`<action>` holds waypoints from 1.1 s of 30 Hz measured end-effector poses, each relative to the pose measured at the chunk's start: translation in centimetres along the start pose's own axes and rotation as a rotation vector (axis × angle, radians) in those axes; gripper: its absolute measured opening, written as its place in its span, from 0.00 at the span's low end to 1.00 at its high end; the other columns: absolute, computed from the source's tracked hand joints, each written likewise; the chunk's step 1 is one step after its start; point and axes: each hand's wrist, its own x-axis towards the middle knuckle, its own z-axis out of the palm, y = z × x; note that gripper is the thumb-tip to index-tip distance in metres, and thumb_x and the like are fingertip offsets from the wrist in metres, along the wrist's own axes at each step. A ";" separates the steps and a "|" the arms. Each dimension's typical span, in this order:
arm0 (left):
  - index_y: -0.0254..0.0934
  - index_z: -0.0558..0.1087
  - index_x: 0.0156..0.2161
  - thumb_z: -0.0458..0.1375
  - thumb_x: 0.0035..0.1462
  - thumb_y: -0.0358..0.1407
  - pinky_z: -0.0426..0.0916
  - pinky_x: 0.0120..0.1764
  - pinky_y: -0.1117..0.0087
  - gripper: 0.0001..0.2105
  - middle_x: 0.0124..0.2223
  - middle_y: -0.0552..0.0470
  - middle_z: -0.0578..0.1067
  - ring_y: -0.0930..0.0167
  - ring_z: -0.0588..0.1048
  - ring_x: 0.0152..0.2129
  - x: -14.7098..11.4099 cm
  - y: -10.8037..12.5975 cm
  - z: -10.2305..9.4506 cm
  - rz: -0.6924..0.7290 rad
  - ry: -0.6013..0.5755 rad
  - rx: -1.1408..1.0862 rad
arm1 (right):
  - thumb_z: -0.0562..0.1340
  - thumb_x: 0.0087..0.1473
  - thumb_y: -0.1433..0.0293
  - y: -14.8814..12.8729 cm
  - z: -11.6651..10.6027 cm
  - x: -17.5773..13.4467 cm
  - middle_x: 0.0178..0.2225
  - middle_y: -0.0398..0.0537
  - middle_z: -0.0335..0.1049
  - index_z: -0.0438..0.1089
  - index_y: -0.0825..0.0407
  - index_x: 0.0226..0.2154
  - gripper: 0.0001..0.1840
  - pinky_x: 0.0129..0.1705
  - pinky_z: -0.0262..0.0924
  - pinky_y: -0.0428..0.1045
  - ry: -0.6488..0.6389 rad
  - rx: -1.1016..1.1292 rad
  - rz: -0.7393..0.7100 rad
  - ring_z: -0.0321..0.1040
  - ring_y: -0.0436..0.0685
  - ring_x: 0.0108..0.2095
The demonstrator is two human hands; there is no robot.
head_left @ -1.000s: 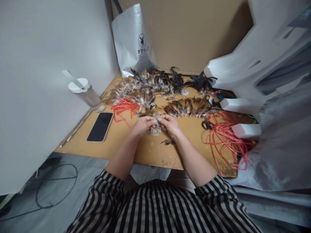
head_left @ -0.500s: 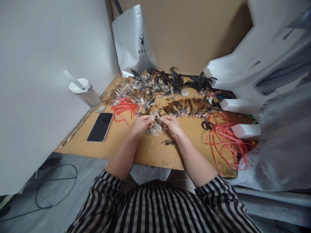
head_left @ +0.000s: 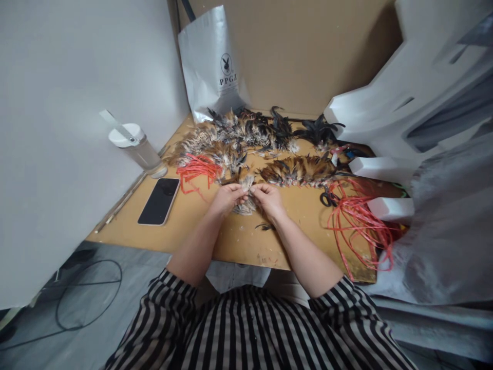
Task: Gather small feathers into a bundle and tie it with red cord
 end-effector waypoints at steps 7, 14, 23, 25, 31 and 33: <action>0.29 0.70 0.27 0.66 0.38 0.33 0.63 0.23 0.80 0.11 0.20 0.54 0.71 0.80 0.69 0.17 0.0 -0.1 0.0 0.003 0.009 0.019 | 0.67 0.35 0.64 0.0 -0.1 0.1 0.15 0.37 0.62 0.68 0.54 0.22 0.11 0.20 0.48 0.42 0.003 -0.040 -0.052 0.54 0.45 0.16; 0.29 0.72 0.27 0.65 0.39 0.34 0.63 0.23 0.80 0.11 0.20 0.54 0.71 0.81 0.68 0.16 0.1 -0.3 -0.2 -0.002 -0.025 0.048 | 0.66 0.36 0.65 -0.5 -0.3 -0.1 0.15 0.39 0.65 0.70 0.54 0.25 0.12 0.17 0.49 0.42 -0.005 -0.044 0.008 0.56 0.44 0.15; 0.30 0.71 0.25 0.64 0.40 0.37 0.61 0.20 0.79 0.11 0.19 0.54 0.70 0.80 0.66 0.14 0.2 -0.2 -0.6 0.118 -0.078 0.273 | 0.67 0.36 0.63 -0.4 -0.5 0.1 0.17 0.40 0.67 0.68 0.54 0.25 0.14 0.17 0.51 0.42 -0.048 -0.012 0.015 0.60 0.45 0.16; 0.30 0.71 0.25 0.64 0.40 0.37 0.61 0.20 0.79 0.10 0.18 0.54 0.70 0.80 0.66 0.14 0.1 0.0 -0.5 0.114 -0.093 0.305 | 0.67 0.36 0.63 -0.2 -0.4 0.1 0.14 0.37 0.63 0.66 0.53 0.23 0.13 0.16 0.48 0.41 -0.050 0.005 -0.012 0.56 0.44 0.14; 0.30 0.73 0.26 0.64 0.40 0.37 0.60 0.21 0.79 0.11 0.19 0.54 0.70 0.81 0.65 0.14 0.0 0.0 -0.5 0.088 -0.128 0.308 | 0.68 0.35 0.63 -0.3 -0.3 0.0 0.13 0.35 0.60 0.66 0.53 0.21 0.13 0.17 0.44 0.42 -0.057 0.057 -0.002 0.51 0.43 0.14; 0.30 0.72 0.26 0.64 0.40 0.38 0.60 0.21 0.79 0.11 0.19 0.54 0.70 0.81 0.65 0.14 0.0 -0.1 -0.6 0.076 -0.134 0.265 | 0.68 0.34 0.62 -0.4 -0.4 0.0 0.14 0.36 0.61 0.68 0.53 0.22 0.13 0.17 0.46 0.42 -0.060 0.042 0.017 0.52 0.43 0.14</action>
